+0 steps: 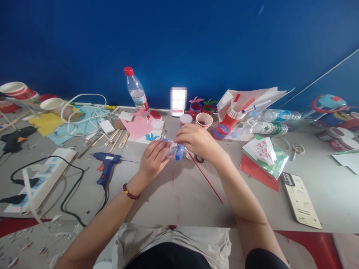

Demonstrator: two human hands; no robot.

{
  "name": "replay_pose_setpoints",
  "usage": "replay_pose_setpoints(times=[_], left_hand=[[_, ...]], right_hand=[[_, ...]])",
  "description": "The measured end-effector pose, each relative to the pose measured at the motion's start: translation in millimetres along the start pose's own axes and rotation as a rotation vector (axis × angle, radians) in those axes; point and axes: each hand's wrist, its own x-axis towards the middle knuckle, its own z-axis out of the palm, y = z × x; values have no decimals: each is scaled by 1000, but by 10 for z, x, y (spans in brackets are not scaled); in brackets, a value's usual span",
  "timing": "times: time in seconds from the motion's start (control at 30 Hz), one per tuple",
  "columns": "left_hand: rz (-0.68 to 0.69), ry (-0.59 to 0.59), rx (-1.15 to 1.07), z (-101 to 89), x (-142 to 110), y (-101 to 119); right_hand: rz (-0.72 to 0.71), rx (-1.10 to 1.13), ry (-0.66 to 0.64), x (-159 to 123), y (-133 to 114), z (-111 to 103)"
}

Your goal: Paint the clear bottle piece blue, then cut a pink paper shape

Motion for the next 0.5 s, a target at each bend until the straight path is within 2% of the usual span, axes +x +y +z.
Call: replay_pose_setpoints(times=[0.23, 0.5], left_hand=[[-59, -23, -72, 32, -40, -10], [-37, -9, -104, 47, -43, -8]], right_hand=[[-57, 43, -20, -9, 18, 17], [6, 75, -20, -6, 25, 51]])
